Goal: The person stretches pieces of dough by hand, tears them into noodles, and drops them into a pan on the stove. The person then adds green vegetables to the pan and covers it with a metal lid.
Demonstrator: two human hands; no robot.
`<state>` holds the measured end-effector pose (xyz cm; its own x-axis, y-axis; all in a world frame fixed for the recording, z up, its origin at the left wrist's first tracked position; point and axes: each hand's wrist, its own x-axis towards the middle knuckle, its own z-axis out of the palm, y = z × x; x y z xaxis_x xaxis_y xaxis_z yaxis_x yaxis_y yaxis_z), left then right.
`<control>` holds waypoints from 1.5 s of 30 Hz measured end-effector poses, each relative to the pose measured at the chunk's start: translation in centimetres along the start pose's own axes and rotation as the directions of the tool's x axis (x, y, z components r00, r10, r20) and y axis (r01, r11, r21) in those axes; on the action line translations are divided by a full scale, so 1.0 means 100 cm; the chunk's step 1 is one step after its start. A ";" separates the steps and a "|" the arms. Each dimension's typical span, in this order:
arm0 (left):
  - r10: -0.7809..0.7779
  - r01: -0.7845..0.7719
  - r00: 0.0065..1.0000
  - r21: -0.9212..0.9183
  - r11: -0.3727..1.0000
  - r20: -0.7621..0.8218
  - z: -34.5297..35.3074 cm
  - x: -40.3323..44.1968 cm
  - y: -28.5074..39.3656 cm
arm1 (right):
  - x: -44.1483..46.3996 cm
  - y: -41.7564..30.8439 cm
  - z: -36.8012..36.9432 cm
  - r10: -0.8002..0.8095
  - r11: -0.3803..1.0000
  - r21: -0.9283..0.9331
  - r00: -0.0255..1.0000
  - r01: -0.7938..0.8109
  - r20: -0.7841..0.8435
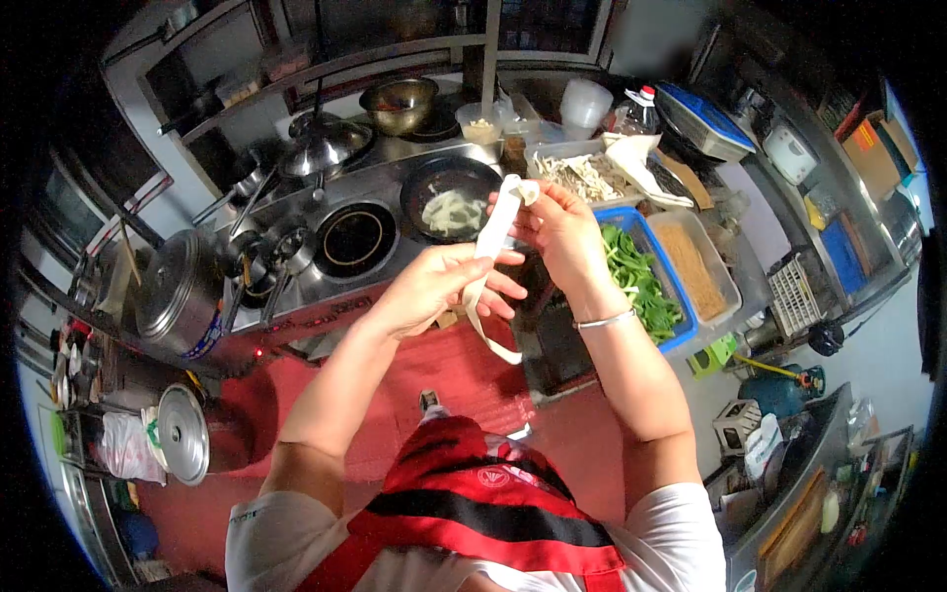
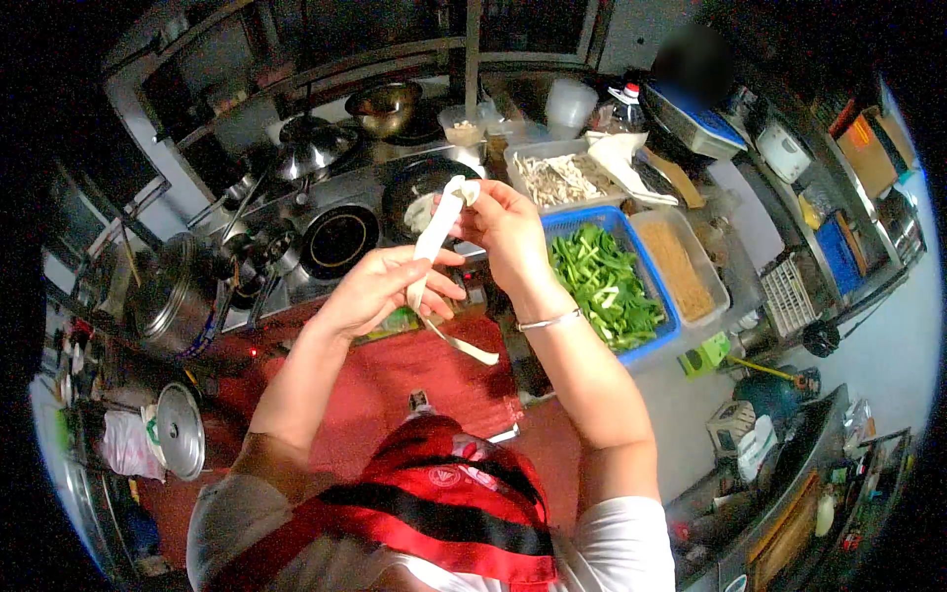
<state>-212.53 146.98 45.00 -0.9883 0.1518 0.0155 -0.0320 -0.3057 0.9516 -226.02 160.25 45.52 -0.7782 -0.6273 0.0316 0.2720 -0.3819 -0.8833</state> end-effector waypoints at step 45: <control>0.369 -0.278 0.749 0.244 0.929 -0.551 -0.245 0.158 0.110 | 0.299 0.003 0.020 -0.289 0.918 -0.274 0.957 0.287 0.035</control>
<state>-232.12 123.00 48.15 -0.8338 -0.5172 0.1932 0.2813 -0.0968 0.9547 -248.08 140.06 47.12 -0.8031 -0.5137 0.3020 -0.1293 -0.3446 -0.9298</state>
